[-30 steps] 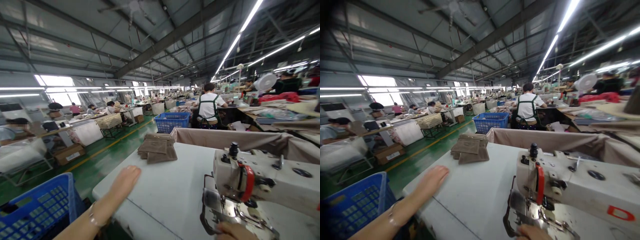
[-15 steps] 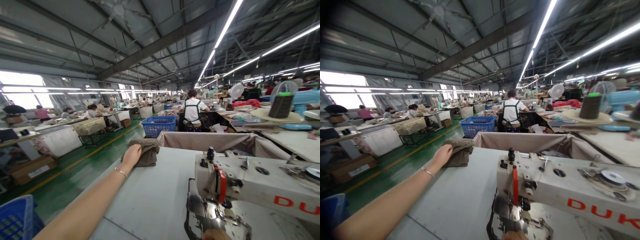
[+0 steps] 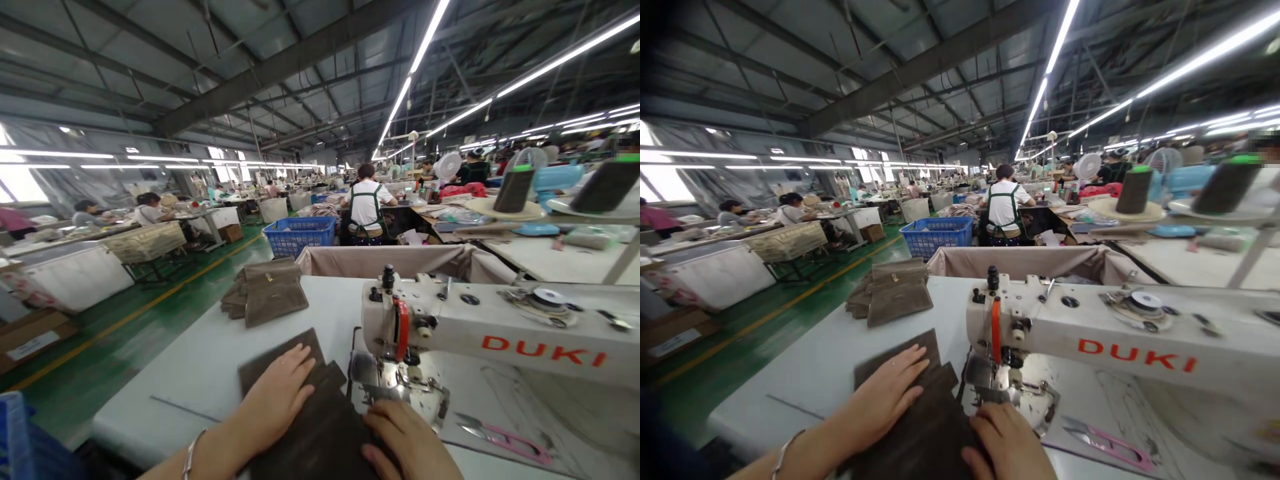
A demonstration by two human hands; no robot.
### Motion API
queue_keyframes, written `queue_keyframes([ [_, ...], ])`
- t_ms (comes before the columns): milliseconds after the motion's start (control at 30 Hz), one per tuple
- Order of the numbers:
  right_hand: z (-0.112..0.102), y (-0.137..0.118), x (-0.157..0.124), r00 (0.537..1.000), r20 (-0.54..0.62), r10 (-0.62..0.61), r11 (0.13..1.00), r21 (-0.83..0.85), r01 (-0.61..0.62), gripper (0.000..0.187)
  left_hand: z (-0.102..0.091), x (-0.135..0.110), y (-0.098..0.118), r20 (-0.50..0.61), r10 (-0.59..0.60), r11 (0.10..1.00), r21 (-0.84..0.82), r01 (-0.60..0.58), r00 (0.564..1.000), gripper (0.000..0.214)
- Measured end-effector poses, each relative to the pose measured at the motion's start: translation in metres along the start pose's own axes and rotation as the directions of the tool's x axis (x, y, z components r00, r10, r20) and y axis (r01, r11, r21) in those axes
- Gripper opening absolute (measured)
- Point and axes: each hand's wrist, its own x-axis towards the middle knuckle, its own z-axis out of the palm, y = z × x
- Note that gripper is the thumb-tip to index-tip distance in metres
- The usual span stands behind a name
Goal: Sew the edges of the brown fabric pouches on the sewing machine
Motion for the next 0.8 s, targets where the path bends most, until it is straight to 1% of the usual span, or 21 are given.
queue_keyframes([
  [67, -0.001, -0.007, -0.001, 0.999, 0.018, 0.052, 0.999, -0.013, -0.051, 0.026, 0.021, -0.003, 0.002, 0.057, -0.074, 0.997, -0.035, 0.076, 0.996, 0.048],
  [100, 0.000, -0.010, -0.002, 0.997, 0.018, 0.071, 0.997, -0.020, -0.071, 0.027, 0.027, -0.003, 0.003, 0.056, -0.106, 0.993, -0.048, 0.108, 0.993, 0.052],
  [133, 0.001, -0.013, -0.003, 0.995, 0.014, 0.097, 0.995, -0.028, -0.096, 0.029, 0.030, -0.001, 0.005, 0.037, -0.131, 0.989, -0.060, 0.133, 0.991, 0.057],
  [200, 0.006, -0.019, -0.004, 0.989, -0.002, 0.149, 0.988, -0.027, -0.149, 0.032, 0.029, 0.001, 0.013, -0.016, -0.169, 0.981, -0.098, 0.167, 0.985, 0.062],
  [267, 0.010, -0.026, -0.004, 0.974, -0.032, 0.223, 0.975, 0.006, -0.223, 0.032, 0.026, 0.004, 0.027, -0.042, -0.188, 0.969, -0.170, 0.179, 0.981, 0.051],
  [367, 0.013, -0.036, -0.001, 0.938, -0.051, 0.344, 0.936, 0.098, -0.338, 0.023, 0.022, 0.007, 0.046, -0.014, -0.198, 0.942, -0.278, 0.187, 0.980, 0.021],
  [400, 0.012, -0.039, 0.000, 0.929, -0.048, 0.368, 0.925, 0.125, -0.360, 0.019, 0.021, 0.008, 0.051, -0.005, -0.200, 0.935, -0.299, 0.189, 0.980, 0.015],
  [500, 0.002, -0.045, 0.001, 0.929, -0.058, 0.364, 0.916, 0.201, -0.347, 0.007, 0.014, 0.008, 0.058, 0.020, -0.204, 0.916, -0.348, 0.198, 0.979, 0.010],
  [533, -0.003, -0.046, 0.000, 0.933, -0.079, 0.351, 0.917, 0.228, -0.326, 0.005, 0.008, 0.006, 0.060, 0.047, -0.203, 0.884, -0.422, 0.203, 0.978, 0.010],
  [567, -0.009, -0.047, 0.000, 0.935, -0.105, 0.338, 0.918, 0.257, -0.303, 0.007, 0.001, 0.005, 0.061, 0.083, -0.189, 0.819, -0.537, 0.203, 0.979, 0.009],
  [600, -0.016, -0.048, -0.001, 0.936, -0.128, 0.328, 0.915, 0.289, -0.281, 0.009, -0.007, 0.002, 0.064, 0.122, -0.162, 0.712, -0.672, 0.202, 0.979, 0.008],
  [633, -0.024, -0.049, -0.001, 0.936, -0.138, 0.323, 0.908, 0.326, -0.265, 0.011, -0.015, -0.001, 0.066, 0.157, -0.129, 0.571, -0.795, 0.203, 0.979, 0.010],
  [667, -0.032, -0.050, -0.001, 0.938, -0.127, 0.324, 0.893, 0.370, -0.258, 0.013, -0.023, -0.004, 0.070, 0.184, -0.104, 0.420, -0.883, 0.211, 0.977, 0.015],
  [700, -0.041, -0.052, 0.000, 0.939, -0.096, 0.331, 0.869, 0.419, -0.264, 0.015, -0.030, -0.008, 0.073, 0.206, -0.095, 0.292, -0.929, 0.225, 0.974, 0.022],
  [733, -0.049, -0.054, 0.001, 0.938, -0.053, 0.343, 0.838, 0.469, -0.280, 0.017, -0.035, -0.011, 0.077, 0.227, -0.101, 0.208, -0.947, 0.244, 0.969, 0.028],
  [800, -0.065, -0.059, 0.003, 0.928, 0.025, 0.371, 0.776, 0.542, -0.324, 0.021, -0.040, -0.017, 0.085, 0.261, -0.134, 0.086, -0.958, 0.274, 0.956, 0.031],
])
